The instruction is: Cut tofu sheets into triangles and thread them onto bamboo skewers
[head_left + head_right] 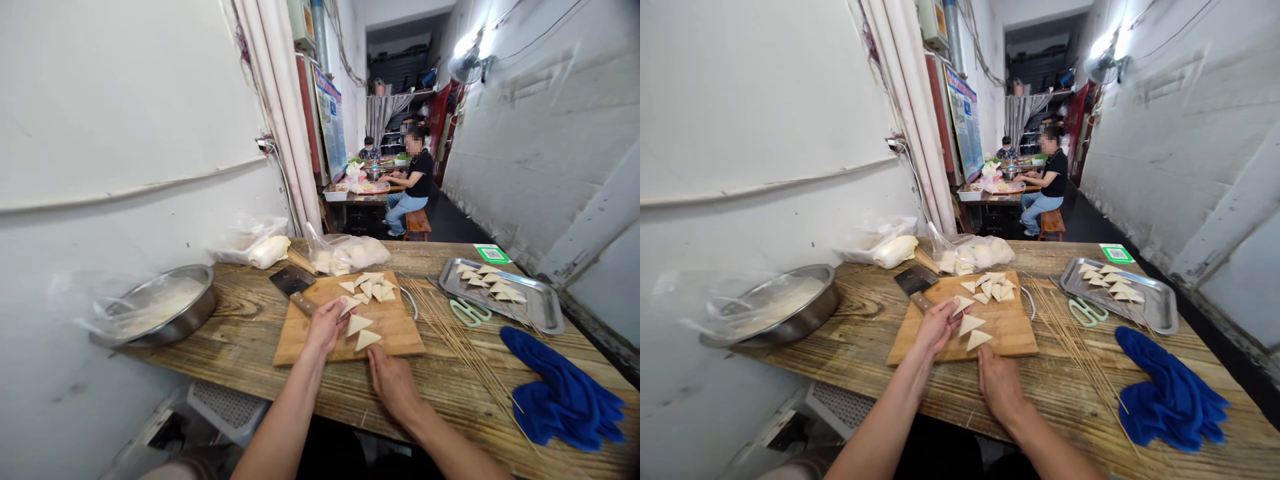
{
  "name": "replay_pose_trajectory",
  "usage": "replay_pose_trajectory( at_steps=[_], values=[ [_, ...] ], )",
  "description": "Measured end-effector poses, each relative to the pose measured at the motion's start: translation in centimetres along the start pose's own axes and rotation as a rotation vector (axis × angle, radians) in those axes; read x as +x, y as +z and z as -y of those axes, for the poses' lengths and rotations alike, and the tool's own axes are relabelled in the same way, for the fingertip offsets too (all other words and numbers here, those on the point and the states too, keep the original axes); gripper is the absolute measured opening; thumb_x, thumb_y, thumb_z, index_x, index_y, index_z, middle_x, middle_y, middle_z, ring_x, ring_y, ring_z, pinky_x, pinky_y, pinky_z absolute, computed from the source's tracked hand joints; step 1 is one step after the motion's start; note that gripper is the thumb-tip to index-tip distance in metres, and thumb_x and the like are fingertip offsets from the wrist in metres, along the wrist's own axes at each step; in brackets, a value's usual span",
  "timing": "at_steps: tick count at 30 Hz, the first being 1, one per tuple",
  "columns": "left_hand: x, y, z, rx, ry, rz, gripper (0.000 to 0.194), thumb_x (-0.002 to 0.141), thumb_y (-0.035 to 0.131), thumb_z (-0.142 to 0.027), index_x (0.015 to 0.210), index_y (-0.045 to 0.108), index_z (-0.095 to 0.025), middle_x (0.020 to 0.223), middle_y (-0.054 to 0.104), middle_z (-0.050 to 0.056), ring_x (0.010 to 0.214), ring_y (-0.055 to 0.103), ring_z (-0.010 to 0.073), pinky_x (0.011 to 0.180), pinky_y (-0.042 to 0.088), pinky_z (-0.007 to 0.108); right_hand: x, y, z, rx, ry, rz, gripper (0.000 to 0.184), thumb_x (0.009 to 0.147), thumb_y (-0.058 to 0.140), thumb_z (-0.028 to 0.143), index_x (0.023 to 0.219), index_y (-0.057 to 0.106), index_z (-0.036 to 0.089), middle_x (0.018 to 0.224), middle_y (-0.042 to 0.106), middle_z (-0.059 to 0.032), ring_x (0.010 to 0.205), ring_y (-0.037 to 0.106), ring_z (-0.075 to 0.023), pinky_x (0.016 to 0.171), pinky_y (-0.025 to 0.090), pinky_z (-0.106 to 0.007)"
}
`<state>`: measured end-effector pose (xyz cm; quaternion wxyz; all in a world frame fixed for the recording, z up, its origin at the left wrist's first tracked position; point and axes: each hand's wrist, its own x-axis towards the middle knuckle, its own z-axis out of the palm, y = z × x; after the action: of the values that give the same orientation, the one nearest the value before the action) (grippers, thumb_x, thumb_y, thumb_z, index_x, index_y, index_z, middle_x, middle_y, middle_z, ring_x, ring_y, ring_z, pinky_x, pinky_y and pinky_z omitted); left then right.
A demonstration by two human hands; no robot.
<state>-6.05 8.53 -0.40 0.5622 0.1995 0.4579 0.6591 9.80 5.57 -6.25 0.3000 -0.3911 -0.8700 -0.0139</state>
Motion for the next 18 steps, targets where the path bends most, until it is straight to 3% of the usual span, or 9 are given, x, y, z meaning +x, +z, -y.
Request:
replay_pose_trajectory(
  at_steps=[7,18],
  values=[
    [-0.55,0.59,-0.03,0.014,0.013,0.025,0.021,0.066,0.07,-0.023,0.083,0.067,-0.011,0.082,0.07,0.009,0.073,0.066,0.0173,0.064,0.05,0.024,-0.15,0.12,0.15,-0.024,-0.076,-0.166,0.025,0.09,0.03,0.013,0.083,0.054,0.013,0.047,0.055,0.0017,0.037,0.05,-0.0091,0.042,0.023,-0.023],
    [-1.05,1.03,0.14,0.011,0.006,0.018,0.02,0.068,0.069,-0.021,0.085,0.066,-0.011,0.085,0.07,0.009,0.073,0.066,0.0179,0.067,0.052,0.025,0.0,0.03,0.23,-0.042,-0.064,-0.194,0.023,0.09,0.032,0.012,0.081,0.054,0.014,0.047,0.054,0.002,0.037,0.049,-0.0084,0.042,0.024,-0.022]
  ],
)
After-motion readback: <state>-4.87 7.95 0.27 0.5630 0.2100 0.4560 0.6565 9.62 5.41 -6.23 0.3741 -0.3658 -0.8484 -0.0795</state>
